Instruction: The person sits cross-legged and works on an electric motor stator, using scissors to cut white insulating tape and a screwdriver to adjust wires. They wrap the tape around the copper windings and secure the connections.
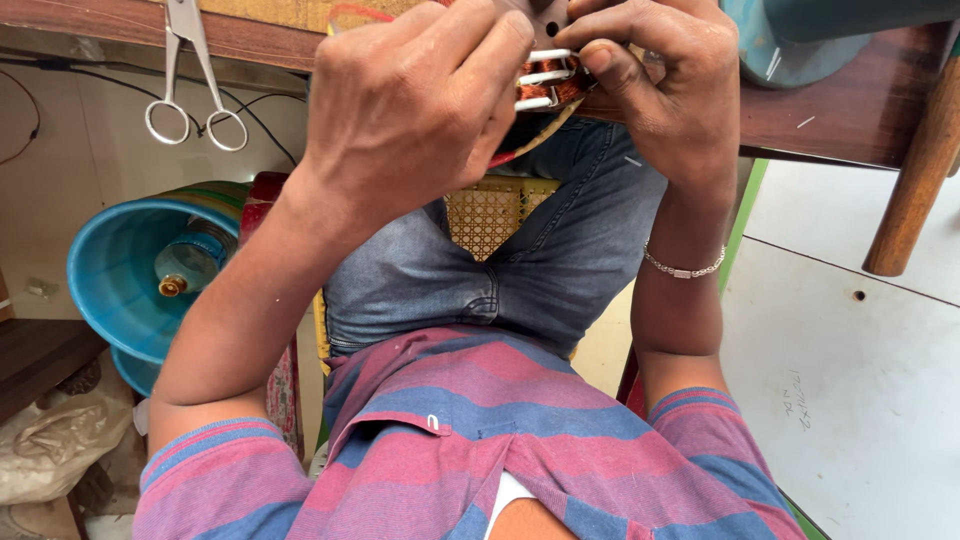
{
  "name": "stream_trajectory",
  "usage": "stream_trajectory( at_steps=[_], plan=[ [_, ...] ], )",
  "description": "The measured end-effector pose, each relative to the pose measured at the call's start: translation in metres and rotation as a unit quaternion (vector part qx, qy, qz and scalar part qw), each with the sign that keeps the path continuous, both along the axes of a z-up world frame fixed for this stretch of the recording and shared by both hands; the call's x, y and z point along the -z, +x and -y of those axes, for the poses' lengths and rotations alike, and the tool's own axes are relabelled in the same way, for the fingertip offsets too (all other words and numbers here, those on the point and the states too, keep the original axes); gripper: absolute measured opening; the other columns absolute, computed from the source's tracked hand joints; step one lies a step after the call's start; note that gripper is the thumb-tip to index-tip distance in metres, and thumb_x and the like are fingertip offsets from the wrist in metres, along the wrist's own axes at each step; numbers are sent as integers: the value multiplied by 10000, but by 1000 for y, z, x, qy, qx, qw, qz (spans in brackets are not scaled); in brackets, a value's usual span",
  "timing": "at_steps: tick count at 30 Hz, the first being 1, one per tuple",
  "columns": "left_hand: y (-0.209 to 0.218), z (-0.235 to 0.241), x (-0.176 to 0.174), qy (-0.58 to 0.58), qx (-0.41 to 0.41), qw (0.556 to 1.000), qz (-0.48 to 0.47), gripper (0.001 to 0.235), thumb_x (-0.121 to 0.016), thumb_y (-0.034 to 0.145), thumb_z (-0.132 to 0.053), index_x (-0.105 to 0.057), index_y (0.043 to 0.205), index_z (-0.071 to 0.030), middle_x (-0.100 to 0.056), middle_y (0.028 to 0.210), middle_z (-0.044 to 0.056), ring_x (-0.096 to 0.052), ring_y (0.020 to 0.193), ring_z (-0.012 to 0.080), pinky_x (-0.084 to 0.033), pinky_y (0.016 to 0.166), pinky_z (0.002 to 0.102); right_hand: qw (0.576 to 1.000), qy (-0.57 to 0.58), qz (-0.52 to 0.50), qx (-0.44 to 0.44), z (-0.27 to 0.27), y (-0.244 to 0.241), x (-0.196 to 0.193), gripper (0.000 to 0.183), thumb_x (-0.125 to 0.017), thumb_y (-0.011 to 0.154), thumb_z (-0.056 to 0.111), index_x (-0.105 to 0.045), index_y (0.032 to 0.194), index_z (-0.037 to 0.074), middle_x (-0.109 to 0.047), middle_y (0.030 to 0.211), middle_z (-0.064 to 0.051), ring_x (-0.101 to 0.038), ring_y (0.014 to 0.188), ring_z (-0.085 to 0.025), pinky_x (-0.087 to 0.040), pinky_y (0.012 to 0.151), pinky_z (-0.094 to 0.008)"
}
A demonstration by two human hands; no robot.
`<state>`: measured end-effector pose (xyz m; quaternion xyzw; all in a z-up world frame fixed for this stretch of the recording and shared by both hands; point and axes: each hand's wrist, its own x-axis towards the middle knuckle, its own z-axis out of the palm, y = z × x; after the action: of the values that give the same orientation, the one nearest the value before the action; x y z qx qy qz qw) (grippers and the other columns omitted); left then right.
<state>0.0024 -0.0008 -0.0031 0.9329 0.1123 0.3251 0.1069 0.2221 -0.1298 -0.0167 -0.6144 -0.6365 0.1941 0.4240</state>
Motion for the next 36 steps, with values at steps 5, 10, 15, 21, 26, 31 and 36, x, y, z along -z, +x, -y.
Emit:
stream_trajectory(
  at_steps=[5, 10, 15, 21, 26, 31, 36],
  plan=[
    [5, -2, 9, -44, 20, 997, 60, 129, -718, 961, -81, -596, 993, -55, -600, 906, 55, -656, 802, 229, -499, 666, 370, 999, 16, 24, -21, 3, 3, 0, 286, -669, 1143, 269, -733, 1165, -9, -705, 1182, -102, -672, 1080, -197, -533, 915, -295],
    [0, -7, 15, -54, 36, 996, 65, 126, -730, 999, -86, -612, 1035, -61, -613, 918, 48, -670, 847, 227, -508, 695, 362, 998, 17, 40, -34, 4, 5, 0, 207, -732, 1111, 180, -731, 1187, -12, -703, 1174, -104, -667, 1093, -198, -532, 929, -293],
    [-4, -4, 20, -75, 19, 995, 57, 146, -751, 1012, -133, -637, 1084, -77, -598, 925, 45, -677, 806, 215, -500, 644, 355, 998, 6, 67, -6, 5, -4, -8, 164, -818, 1031, 68, -743, 1148, -20, -704, 1156, -114, -670, 1083, -218, -528, 922, -318],
    [-3, 6, 23, -92, -21, 992, 78, 155, -753, 1052, -153, -642, 1138, -86, -600, 1023, 25, -690, 872, 205, -526, 684, 345, 992, 38, 117, 29, 5, -21, -15, 190, -808, 943, 6, -773, 1129, 3, -725, 1165, -86, -653, 1082, -210, -542, 930, -318],
    [-8, 10, 19, -57, -34, 993, 96, 266, -747, 989, -148, -671, 1237, -92, -609, 1176, 84, -670, 857, 215, -544, 682, 331, 975, 78, 199, 55, 3, -31, -17, 157, -868, 937, 33, -792, 1073, 36, -739, 1163, -44, -562, 1079, -226, -464, 971, -370],
    [-9, -12, 19, -39, 62, 994, 80, 223, -748, 972, -139, -694, 1187, -112, -648, 1160, 13, -698, 978, 198, -553, 800, 345, 965, 94, 236, 61, 1, -32, -20, 198, -868, 896, 25, -815, 1082, 68, -748, 1122, -32, -553, 1033, -220, -427, 945, -382],
    [-4, -19, 21, -83, 97, 990, 65, 179, -744, 972, -213, -703, 1118, -117, -691, 1102, 11, -693, 956, 224, -533, 814, 363, 966, 107, 223, 72, -3, -31, -12, 163, -880, 921, 12, -788, 1048, 58, -735, 1092, -33, -579, 1056, -209, -436, 961, -383]
  ],
)
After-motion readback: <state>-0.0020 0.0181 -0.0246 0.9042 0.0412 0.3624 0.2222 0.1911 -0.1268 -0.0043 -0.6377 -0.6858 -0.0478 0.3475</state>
